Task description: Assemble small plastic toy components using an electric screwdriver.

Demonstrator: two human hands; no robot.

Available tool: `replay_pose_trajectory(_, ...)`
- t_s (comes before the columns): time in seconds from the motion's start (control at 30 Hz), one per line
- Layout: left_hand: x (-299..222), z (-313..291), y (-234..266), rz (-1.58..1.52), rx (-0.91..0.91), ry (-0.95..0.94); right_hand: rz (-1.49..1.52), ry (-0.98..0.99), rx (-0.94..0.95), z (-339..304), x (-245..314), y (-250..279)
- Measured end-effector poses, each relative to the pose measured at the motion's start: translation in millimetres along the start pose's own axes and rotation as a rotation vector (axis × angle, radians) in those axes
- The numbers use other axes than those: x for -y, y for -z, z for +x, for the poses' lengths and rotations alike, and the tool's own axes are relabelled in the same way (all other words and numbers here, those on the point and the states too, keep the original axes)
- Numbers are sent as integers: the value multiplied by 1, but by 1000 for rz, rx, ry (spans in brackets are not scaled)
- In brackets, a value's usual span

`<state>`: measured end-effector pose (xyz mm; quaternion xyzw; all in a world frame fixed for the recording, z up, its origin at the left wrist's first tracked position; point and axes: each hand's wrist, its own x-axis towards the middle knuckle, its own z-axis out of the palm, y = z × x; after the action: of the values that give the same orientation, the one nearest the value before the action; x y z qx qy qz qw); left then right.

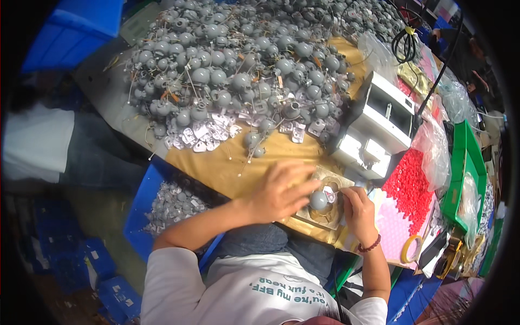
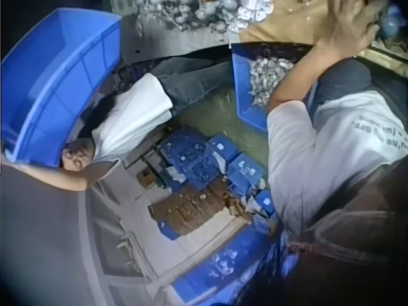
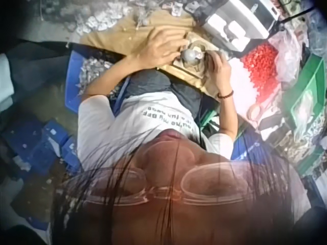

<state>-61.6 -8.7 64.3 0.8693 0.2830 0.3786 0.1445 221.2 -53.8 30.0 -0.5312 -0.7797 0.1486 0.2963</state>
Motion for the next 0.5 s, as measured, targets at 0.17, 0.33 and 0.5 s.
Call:
replay_pose_trajectory(0.17, -18, -44, -42, -69, 81, 108, -5, 20, -35, -5, -2, -1)
replay_pose_trajectory(0.33, -32, -31, -56, -121, 53, 205, 68, 128, -108, 1, 11, 9)
replay_pose_trajectory(0.5, -41, -21, -66, -307, 4, 332, 153, 261, -44, 8, 37, 20)
